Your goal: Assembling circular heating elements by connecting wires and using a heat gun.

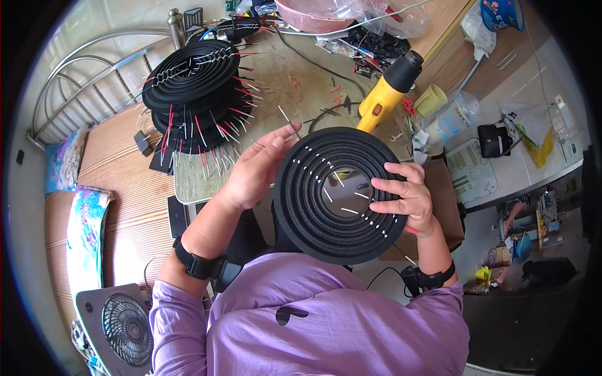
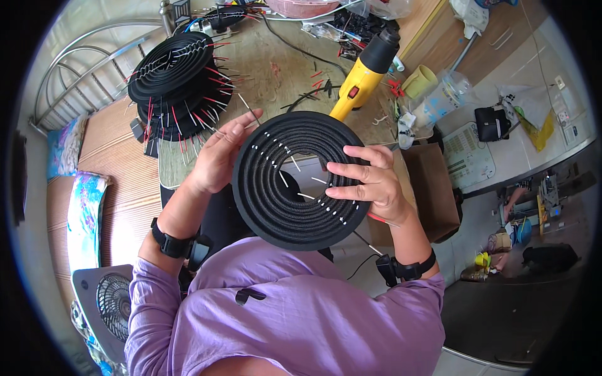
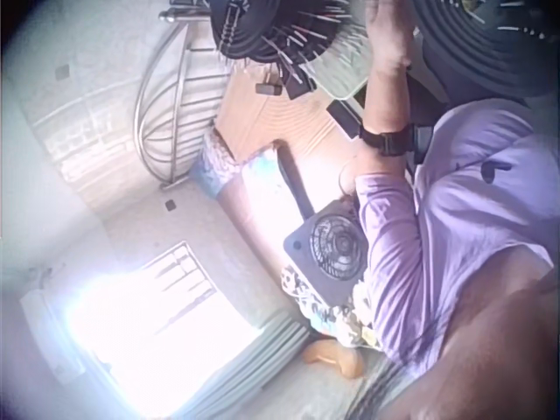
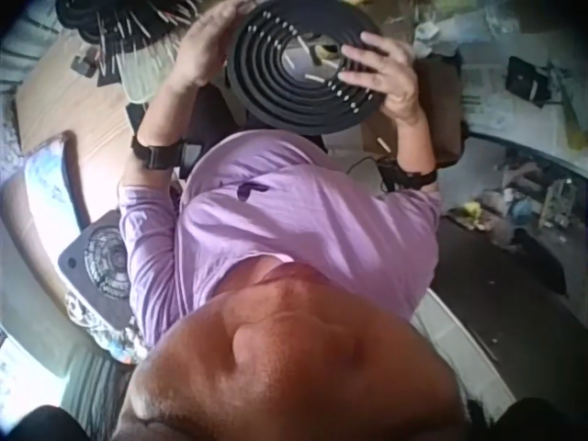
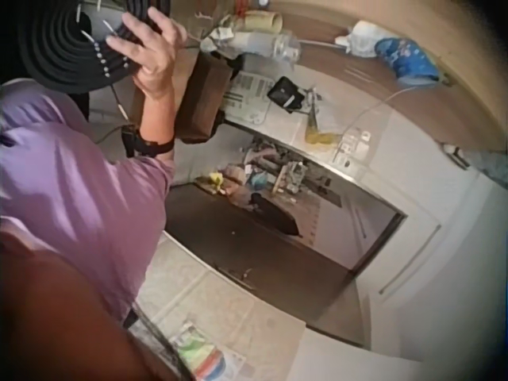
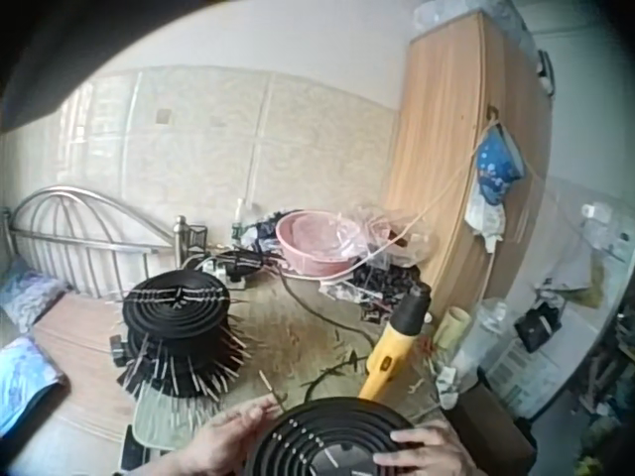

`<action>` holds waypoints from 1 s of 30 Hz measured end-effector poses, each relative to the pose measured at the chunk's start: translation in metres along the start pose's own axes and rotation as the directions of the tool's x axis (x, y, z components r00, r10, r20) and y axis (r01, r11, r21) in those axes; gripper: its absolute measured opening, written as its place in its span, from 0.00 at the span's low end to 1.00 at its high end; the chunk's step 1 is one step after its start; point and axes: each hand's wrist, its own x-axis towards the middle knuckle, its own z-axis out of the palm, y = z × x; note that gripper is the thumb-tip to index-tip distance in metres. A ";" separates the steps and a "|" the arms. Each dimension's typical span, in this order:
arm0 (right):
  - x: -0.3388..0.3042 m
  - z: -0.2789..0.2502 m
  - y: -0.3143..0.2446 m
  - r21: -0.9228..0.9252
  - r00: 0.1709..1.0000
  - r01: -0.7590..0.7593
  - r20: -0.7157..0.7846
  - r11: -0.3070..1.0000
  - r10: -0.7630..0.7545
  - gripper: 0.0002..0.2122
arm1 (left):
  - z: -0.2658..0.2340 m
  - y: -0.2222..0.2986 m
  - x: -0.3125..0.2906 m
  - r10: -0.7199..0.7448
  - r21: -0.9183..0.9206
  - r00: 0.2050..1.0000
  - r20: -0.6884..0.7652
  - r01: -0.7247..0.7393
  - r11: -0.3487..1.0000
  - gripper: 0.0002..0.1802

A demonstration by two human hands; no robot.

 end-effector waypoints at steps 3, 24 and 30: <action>-0.002 0.002 -0.001 0.005 1.000 -0.007 -0.004 1.000 0.007 0.08 | -0.006 -0.003 -0.001 -0.018 0.122 0.999 -0.037 0.022 0.992 0.27; 0.014 0.034 -0.010 0.372 0.832 -0.107 -0.473 0.922 0.288 0.11 | -0.006 0.009 -0.026 -0.054 0.148 0.996 0.068 0.044 0.988 0.31; 0.061 0.065 -0.028 0.739 0.771 -0.066 -0.388 0.670 0.505 0.13 | 0.014 0.022 -0.027 0.160 0.202 0.987 -0.012 -0.154 0.967 0.26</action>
